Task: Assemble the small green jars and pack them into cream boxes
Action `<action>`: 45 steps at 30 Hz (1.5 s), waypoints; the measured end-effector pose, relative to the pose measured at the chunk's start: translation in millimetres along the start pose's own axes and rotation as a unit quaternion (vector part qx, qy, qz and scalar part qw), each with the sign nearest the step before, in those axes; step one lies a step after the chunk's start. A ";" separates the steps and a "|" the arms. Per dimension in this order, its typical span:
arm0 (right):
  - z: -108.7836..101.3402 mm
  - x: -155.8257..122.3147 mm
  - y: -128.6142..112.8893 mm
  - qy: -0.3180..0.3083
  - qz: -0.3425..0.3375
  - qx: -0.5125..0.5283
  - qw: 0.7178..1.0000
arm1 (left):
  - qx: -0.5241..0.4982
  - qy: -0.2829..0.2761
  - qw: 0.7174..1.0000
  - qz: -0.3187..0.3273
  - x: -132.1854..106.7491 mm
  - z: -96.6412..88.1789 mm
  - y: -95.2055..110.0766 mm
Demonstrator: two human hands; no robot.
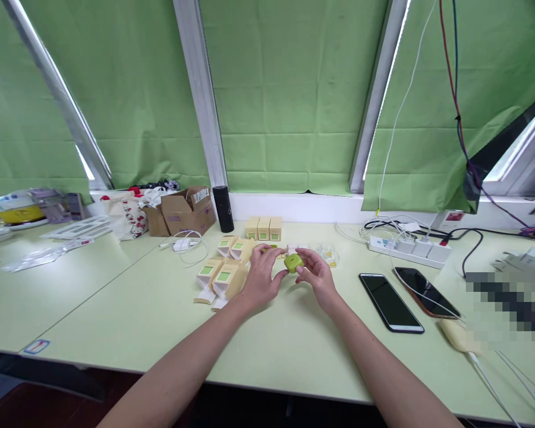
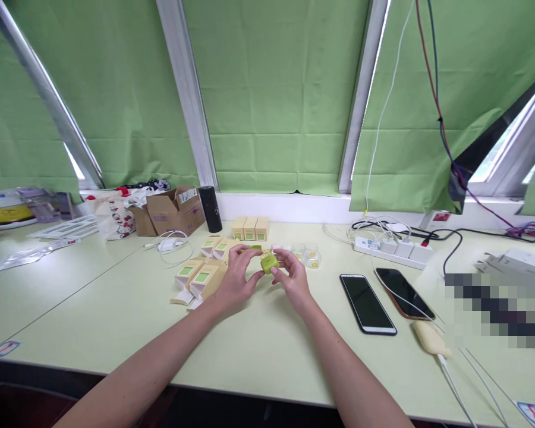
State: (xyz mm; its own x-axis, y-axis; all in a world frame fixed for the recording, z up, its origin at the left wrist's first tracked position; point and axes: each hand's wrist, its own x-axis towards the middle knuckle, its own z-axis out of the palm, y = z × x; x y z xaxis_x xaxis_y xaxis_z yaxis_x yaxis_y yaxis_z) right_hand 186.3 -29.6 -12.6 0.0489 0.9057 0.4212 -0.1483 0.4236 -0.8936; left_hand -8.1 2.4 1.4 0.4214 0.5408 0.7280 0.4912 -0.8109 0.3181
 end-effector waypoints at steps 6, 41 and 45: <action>2.5 1.5 8.1 0.008 0.010 0.005 1.000 | -0.007 -0.034 0.999 0.022 -0.4 -1.2 4.0; 21.2 1.4 31.1 -0.148 -0.115 -0.646 0.740 | -0.333 0.093 0.907 -0.241 9.5 5.3 -31.9; 29.3 14.9 32.8 -0.162 -0.101 -0.659 0.728 | -0.331 0.102 0.908 -0.238 9.4 5.9 -33.6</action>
State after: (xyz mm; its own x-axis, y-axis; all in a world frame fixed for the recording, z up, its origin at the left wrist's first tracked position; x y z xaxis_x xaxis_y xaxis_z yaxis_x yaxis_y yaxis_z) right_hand 153.2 -2.8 -31.1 -0.3282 0.8609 0.3889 0.9160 0.3905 -0.0914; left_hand -16.2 36.1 -6.0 0.0992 0.8668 0.4886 -0.0131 -0.4898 0.8717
